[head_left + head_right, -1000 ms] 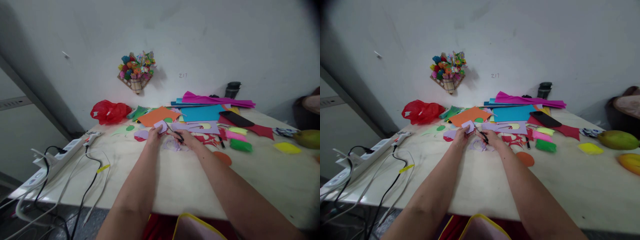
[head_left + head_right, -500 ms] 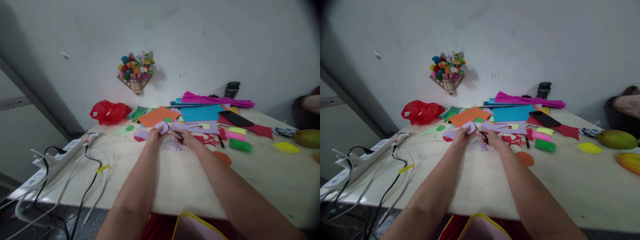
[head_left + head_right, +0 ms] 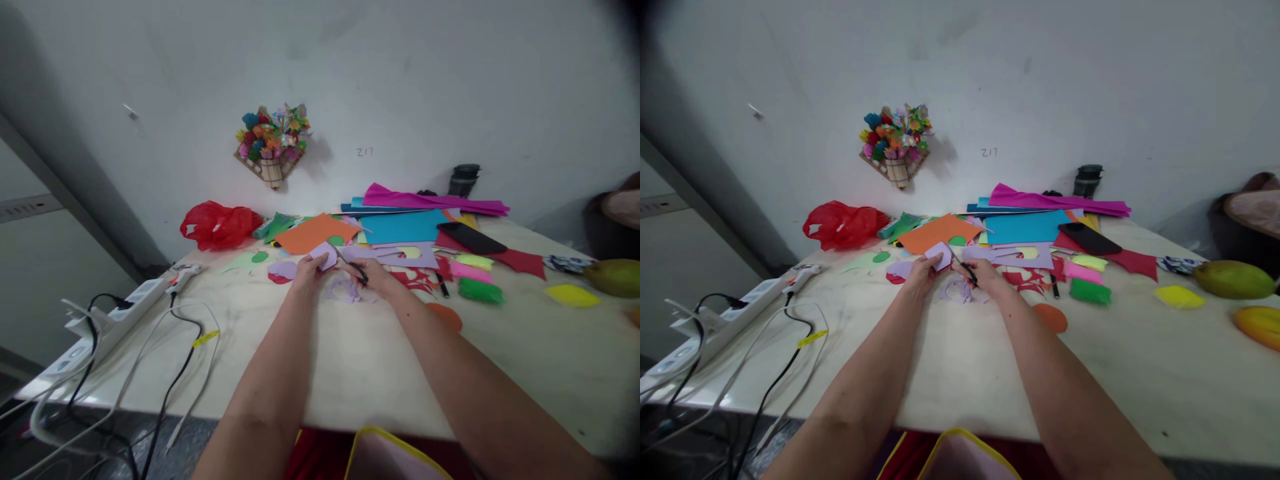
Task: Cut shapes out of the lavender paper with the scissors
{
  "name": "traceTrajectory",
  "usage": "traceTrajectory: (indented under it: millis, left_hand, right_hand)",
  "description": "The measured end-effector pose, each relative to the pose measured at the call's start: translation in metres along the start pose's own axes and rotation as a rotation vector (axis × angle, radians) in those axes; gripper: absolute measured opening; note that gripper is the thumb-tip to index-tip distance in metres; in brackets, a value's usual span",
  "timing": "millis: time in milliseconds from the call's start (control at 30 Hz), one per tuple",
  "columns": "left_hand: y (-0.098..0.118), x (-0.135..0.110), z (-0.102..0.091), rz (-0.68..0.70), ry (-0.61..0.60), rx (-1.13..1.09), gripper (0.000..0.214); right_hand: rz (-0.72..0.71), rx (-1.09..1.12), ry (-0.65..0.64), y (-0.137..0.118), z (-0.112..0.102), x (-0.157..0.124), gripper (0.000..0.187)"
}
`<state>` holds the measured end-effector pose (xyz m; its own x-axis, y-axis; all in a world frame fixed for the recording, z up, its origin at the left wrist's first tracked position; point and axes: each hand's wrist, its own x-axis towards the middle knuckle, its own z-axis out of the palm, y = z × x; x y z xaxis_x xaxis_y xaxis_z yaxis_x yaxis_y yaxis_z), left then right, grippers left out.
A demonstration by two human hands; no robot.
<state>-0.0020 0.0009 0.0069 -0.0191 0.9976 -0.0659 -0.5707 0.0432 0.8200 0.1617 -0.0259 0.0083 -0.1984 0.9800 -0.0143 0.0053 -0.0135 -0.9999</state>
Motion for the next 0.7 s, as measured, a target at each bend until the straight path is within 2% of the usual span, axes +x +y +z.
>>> traceTrajectory:
  millis: [200, 367, 500, 700]
  left_hand:
    - [0.0005, 0.0009, -0.0027, -0.023, -0.005, 0.087, 0.013]
    - [-0.0011, 0.0032, -0.0029, 0.029, 0.002, 0.084, 0.010]
    - [-0.0030, 0.0031, -0.0017, 0.040, -0.012, 0.062, 0.019]
    - [-0.0043, 0.0067, -0.0026, 0.049, -0.022, 0.022, 0.019]
  right_hand:
    - [0.000, 0.011, 0.029, -0.0010, -0.0055, -0.0033, 0.029]
    - [-0.027, -0.003, 0.018, 0.0040, -0.0072, -0.0004, 0.027]
    - [-0.047, -0.036, 0.002, 0.0049, -0.0047, 0.0007, 0.020]
    - [-0.027, -0.113, -0.012, 0.0042, -0.0034, 0.0007, 0.025]
